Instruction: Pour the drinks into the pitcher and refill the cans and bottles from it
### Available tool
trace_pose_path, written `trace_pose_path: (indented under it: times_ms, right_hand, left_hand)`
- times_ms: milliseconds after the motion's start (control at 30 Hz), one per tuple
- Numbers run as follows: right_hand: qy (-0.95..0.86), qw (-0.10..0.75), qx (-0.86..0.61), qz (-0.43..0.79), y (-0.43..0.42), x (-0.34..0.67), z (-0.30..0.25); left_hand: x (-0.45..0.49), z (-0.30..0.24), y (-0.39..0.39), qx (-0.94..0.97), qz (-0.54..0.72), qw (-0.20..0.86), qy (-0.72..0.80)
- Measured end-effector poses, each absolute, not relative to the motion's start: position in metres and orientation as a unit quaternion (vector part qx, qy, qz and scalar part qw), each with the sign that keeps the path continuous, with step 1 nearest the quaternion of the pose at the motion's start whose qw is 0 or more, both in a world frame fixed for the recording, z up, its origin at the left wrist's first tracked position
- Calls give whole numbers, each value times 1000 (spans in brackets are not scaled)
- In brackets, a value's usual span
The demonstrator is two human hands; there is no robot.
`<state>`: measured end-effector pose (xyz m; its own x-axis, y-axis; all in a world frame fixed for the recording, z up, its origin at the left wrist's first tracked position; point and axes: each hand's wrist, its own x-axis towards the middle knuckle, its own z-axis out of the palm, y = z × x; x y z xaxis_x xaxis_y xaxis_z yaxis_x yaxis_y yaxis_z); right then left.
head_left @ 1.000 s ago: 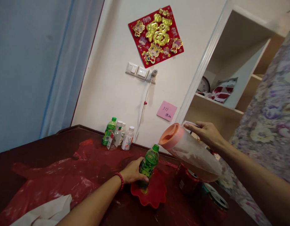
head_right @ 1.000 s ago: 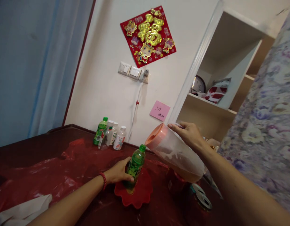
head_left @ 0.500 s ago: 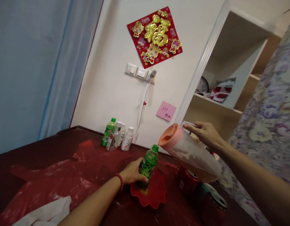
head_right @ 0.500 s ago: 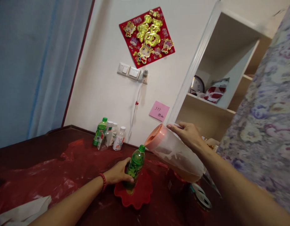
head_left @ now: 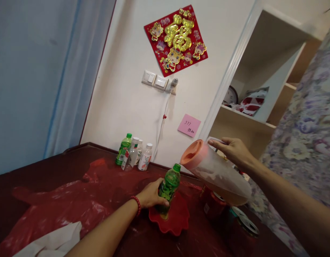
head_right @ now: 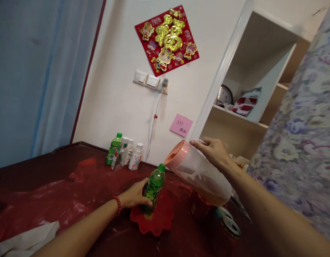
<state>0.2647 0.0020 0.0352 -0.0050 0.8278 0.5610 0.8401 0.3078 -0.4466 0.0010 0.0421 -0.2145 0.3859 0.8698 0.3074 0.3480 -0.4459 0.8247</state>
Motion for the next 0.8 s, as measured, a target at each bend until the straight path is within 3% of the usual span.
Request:
trace_pose_path:
  times_ms: [800]
  right_hand:
    - [-709, 396, -583, -4, 2, 265, 36]
  left_hand:
    - [1, -218, 45, 766, 378, 341, 393]
